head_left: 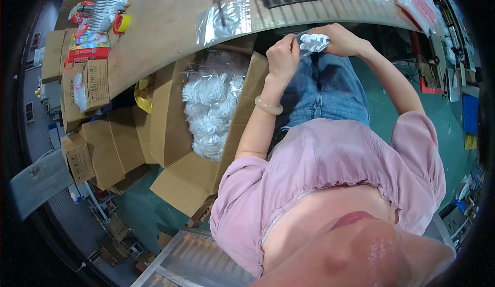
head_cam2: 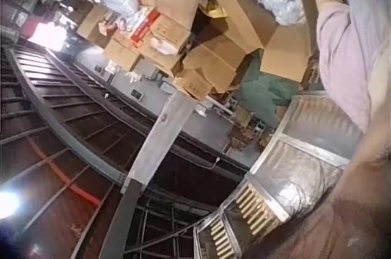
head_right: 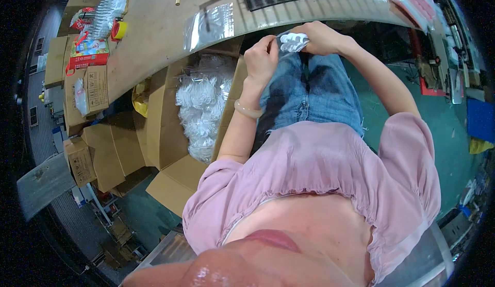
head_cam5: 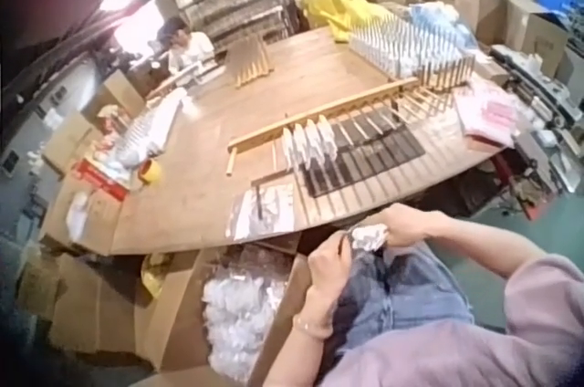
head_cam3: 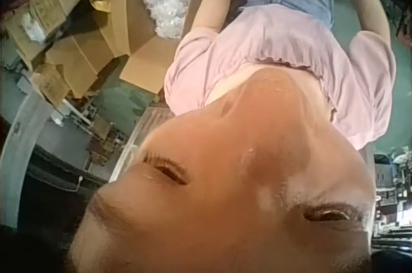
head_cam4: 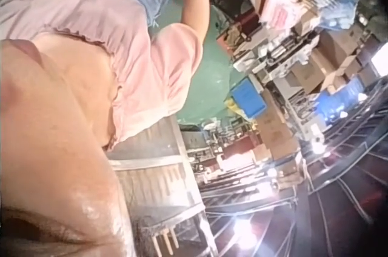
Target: Packaging small metal components into individual plastic zip-lock bags.
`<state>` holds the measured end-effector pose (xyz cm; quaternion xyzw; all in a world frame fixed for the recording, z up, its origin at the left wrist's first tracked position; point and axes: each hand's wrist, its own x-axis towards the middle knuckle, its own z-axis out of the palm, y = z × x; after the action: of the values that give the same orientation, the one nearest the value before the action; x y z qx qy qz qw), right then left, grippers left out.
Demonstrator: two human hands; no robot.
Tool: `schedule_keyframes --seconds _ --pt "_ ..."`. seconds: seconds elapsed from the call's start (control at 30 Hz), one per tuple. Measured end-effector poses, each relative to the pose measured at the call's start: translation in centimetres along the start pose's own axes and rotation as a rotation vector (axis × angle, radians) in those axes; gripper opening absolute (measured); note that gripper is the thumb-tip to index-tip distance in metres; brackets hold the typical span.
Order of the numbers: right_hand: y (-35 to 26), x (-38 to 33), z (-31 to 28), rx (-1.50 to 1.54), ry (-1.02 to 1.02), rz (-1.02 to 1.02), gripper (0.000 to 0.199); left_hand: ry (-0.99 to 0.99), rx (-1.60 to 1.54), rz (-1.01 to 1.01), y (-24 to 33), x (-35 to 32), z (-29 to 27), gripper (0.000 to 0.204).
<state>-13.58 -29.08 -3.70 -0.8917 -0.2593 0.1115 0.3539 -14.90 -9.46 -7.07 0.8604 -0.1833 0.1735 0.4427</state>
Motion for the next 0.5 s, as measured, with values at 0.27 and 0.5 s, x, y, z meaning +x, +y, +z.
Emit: schedule_keyframes --seconds 0.27,0.5 --pt "-2.3 1.7 -1.5 0.149 -0.381 0.527 0.044 -0.063 0.045 -0.012 0.4 0.4 0.4 0.011" --pt "0.6 1.1 -0.2 -0.131 -0.204 0.182 0.049 -0.104 0.046 -0.053 0.8 0.9 0.8 0.011"
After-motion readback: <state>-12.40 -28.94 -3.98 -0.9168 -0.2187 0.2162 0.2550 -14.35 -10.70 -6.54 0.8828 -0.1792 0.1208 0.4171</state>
